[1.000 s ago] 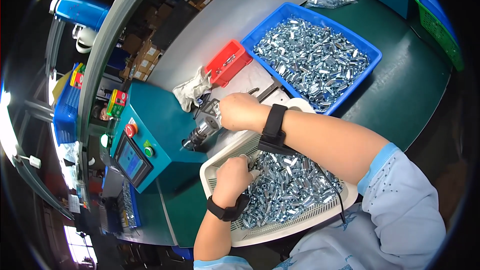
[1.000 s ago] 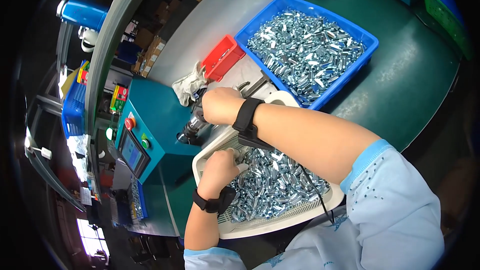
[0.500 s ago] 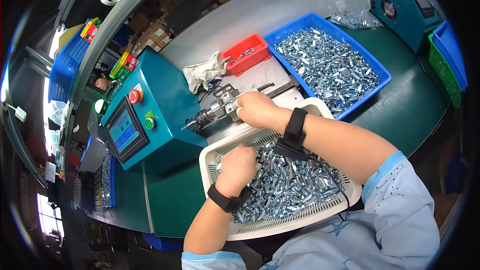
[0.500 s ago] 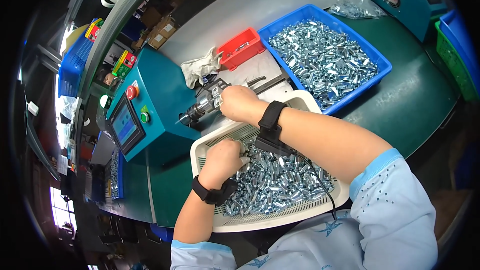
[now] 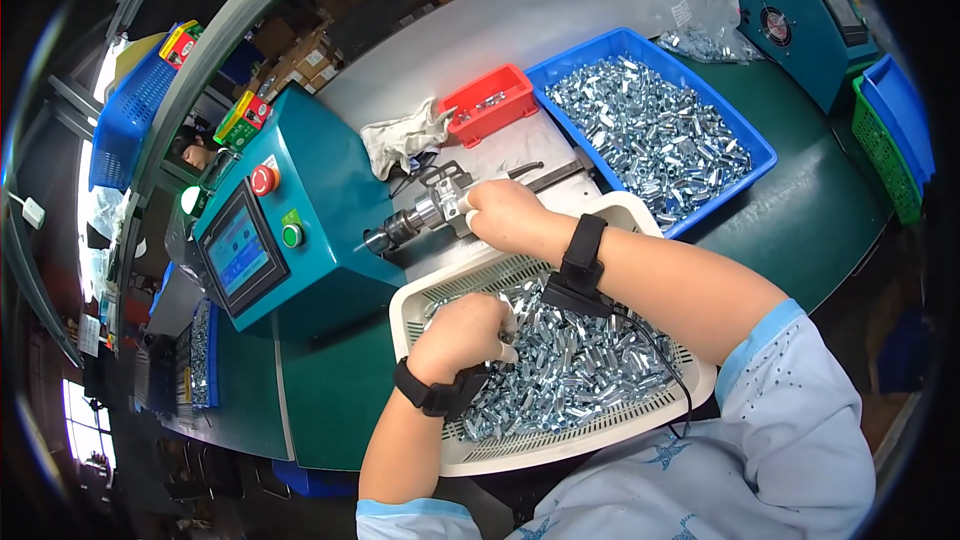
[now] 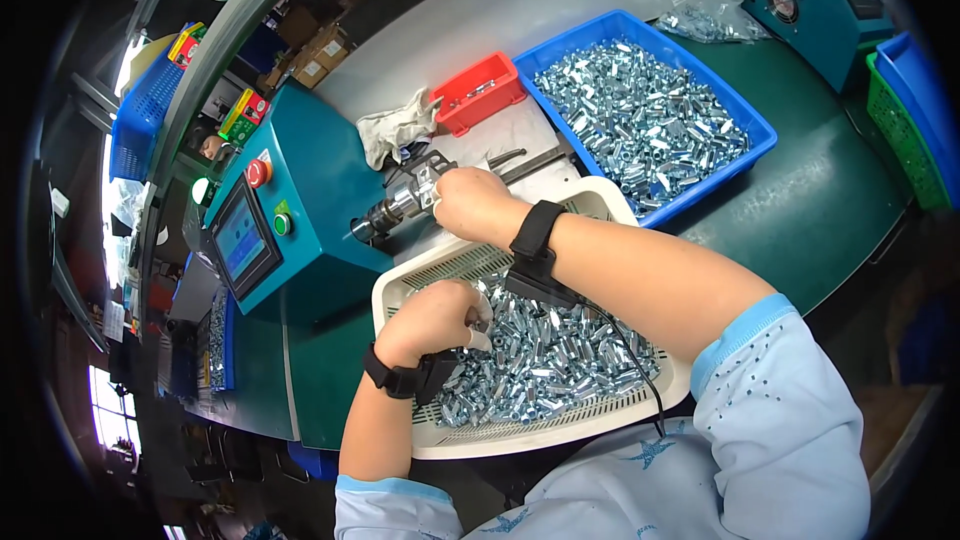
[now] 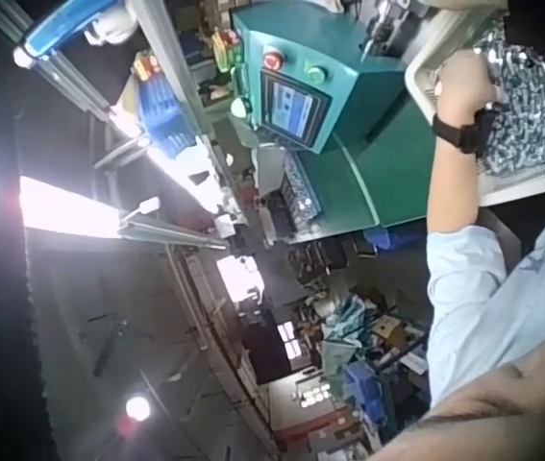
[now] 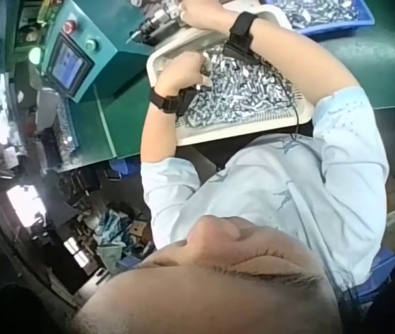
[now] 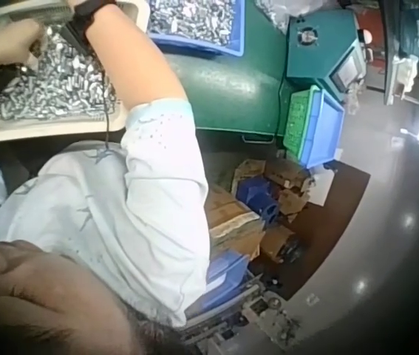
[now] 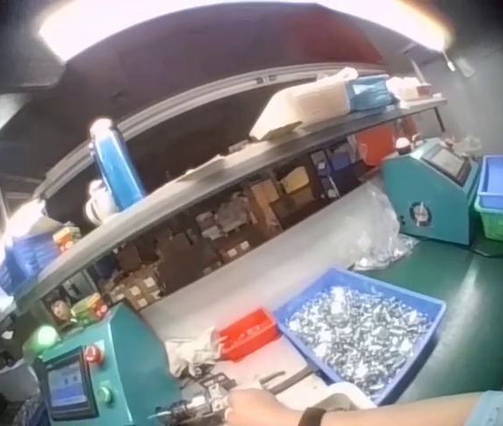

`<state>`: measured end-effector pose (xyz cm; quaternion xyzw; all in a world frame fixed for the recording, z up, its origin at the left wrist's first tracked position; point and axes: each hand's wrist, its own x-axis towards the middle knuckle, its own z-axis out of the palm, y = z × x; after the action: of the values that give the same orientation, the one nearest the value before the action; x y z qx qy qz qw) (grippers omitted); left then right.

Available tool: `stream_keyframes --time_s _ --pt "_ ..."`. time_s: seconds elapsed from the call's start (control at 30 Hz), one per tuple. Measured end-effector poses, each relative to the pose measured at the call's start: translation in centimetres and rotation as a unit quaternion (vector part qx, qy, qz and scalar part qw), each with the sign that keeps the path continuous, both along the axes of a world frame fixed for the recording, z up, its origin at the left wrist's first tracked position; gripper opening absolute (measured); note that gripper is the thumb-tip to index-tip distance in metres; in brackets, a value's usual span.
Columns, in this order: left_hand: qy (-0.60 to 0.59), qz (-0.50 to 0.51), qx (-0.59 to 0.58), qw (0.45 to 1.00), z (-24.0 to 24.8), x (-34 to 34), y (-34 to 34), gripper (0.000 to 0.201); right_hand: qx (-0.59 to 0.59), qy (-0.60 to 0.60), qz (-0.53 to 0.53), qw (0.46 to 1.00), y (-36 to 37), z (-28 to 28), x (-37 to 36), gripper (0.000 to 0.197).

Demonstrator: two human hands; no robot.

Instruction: The person picks up a metal component from a white basket, inserts it into a machine, and presses a button. After the machine cycles, the person removes the component and places it back into the white basket.

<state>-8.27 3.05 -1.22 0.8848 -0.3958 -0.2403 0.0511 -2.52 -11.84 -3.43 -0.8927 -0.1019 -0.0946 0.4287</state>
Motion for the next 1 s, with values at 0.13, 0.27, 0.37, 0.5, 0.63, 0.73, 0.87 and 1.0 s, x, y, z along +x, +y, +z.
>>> stream_keyframes --time_s 0.13,0.27,0.37,0.5,0.63,0.73,0.87,1.0 --pt "0.041 -0.004 -0.063 0.997 -0.1 -0.1 -0.5 0.029 -0.013 0.022 0.006 1.000 -0.3 0.6 -0.1 0.023" --pt "0.086 0.108 -0.241 0.961 0.3 -0.6 -1.1 0.023 -0.010 0.016 -0.013 1.000 -1.2 0.7 0.2 0.020" --pt "-0.007 0.142 -0.410 0.901 0.5 0.1 -0.9 0.020 -0.027 0.019 -0.025 0.999 -2.1 1.0 0.5 0.022" --pt "-0.075 0.215 -0.553 0.802 -0.2 1.4 0.1 0.020 -0.059 0.040 -0.018 0.997 -2.9 1.7 0.8 0.022" --pt "-0.098 0.253 -0.607 0.747 -1.0 2.2 0.7 0.020 -0.108 0.078 -0.025 0.991 -2.7 3.0 0.8 0.029" --pt "-0.101 0.257 -0.619 0.735 -0.8 2.2 0.5 0.020 -0.202 0.034 -0.037 0.978 -1.3 3.6 1.1 0.036" --pt "-0.091 0.257 -0.624 0.732 -0.5 2.0 0.4 0.020 -0.275 0.056 -0.061 0.958 0.0 5.2 1.3 0.034" --pt "-0.061 0.267 -0.640 0.718 -0.6 2.1 0.3 0.020 -0.330 0.037 -0.097 0.938 1.1 5.0 2.3 0.030"
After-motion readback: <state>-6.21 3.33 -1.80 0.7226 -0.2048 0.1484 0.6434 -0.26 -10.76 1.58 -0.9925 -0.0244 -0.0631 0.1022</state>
